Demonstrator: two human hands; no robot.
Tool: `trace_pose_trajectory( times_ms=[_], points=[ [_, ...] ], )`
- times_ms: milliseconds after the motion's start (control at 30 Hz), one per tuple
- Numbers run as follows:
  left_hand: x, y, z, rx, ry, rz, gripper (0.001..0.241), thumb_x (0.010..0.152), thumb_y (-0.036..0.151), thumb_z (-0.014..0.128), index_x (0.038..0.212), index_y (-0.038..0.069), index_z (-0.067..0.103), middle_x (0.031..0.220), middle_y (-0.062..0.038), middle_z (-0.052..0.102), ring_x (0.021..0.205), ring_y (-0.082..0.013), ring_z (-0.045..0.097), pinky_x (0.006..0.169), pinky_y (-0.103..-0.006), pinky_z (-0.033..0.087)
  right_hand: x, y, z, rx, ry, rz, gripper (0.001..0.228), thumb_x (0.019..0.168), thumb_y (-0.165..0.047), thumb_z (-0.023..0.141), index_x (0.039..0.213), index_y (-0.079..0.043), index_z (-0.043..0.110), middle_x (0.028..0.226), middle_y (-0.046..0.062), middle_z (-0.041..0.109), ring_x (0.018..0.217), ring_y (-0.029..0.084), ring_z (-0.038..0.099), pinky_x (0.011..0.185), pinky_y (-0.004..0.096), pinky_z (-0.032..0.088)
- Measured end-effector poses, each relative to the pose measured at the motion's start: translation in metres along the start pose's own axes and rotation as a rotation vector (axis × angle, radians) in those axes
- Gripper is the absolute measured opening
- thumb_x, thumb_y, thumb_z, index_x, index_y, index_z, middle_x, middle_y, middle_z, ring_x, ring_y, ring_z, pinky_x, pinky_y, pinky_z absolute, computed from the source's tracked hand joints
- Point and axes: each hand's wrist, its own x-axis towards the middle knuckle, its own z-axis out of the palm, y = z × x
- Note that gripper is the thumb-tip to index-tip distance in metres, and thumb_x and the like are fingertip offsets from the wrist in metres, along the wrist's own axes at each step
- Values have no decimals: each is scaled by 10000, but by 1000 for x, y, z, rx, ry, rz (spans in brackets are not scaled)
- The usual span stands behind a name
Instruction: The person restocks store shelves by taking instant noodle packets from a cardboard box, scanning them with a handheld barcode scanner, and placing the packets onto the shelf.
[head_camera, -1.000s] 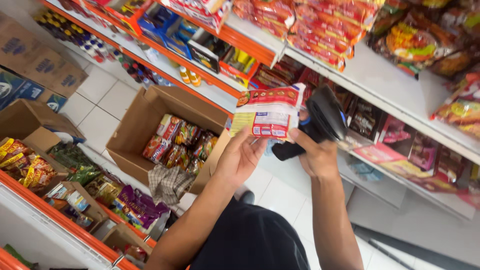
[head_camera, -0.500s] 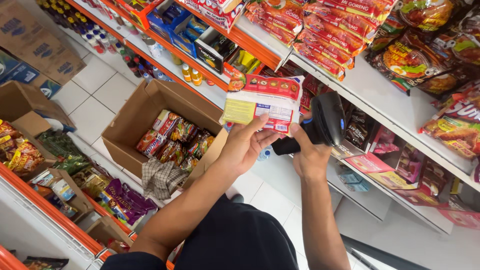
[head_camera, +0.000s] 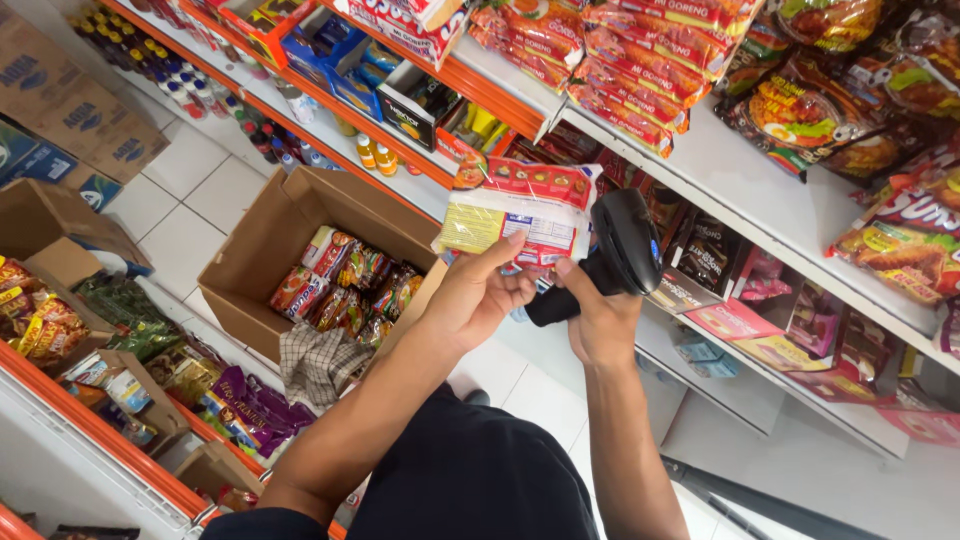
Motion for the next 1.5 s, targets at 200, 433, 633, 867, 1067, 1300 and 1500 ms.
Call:
trace_pose_trajectory(
  times_ms=[200,433,633,867,1067,1300,1500],
  points=[
    [1,-2,2,131,-23,219,368,931,87,737,1269,98,591,1156,-30,692,999,-116,669,810,-285,555,-6,1,1,-44,51,-29,418,888,82,711,1266,-7,559,1104,85,652,865,169,675,776,331,576],
    [15,8,-14,143,-1,232,340,944,138,751,1257,99,622,1145,-37,701,988,-141,678,875,-332,565,-28,-11,-9,-61,-78,22,377,976,-52,665,1333,6,559,1033,120,674,810,177,674,721,320,563],
    [23,12,-20,177,39,257,358,923,148,768,1248,102,627,1134,-36,707,971,-148,679,864,-337,571,-53,-11,-7,-591,-229,133,204,948,-79,703,1116,30,664,861,77,717,720,141,703,656,292,583],
    [20,13,-19,178,50,286,372,914,137,778,1248,73,627,1139,-42,699,970,-146,675,861,-332,567,-52,-12,5,-640,-280,49,124,954,-76,689,1041,12,683,802,55,700,696,114,688,638,266,562],
    [18,15,-22,171,55,281,370,914,147,779,1245,68,634,1131,-45,707,947,-143,680,861,-335,574,-52,-15,12,-636,-265,69,116,956,-81,669,1036,3,673,779,48,694,675,109,674,620,263,549],
    [17,21,-25,183,60,284,382,907,147,782,1251,68,633,1137,-50,709,954,-143,687,863,-329,574,-54,-15,18,-637,-278,64,121,961,-96,669,1033,0,673,780,47,695,685,104,679,629,264,552],
    [19,24,-34,175,50,266,392,906,142,783,1259,73,626,1144,-49,708,964,-154,679,869,-337,575,-51,0,18,-650,-266,92,135,980,-104,681,1048,12,685,806,73,707,711,124,687,649,272,561]
  ],
)
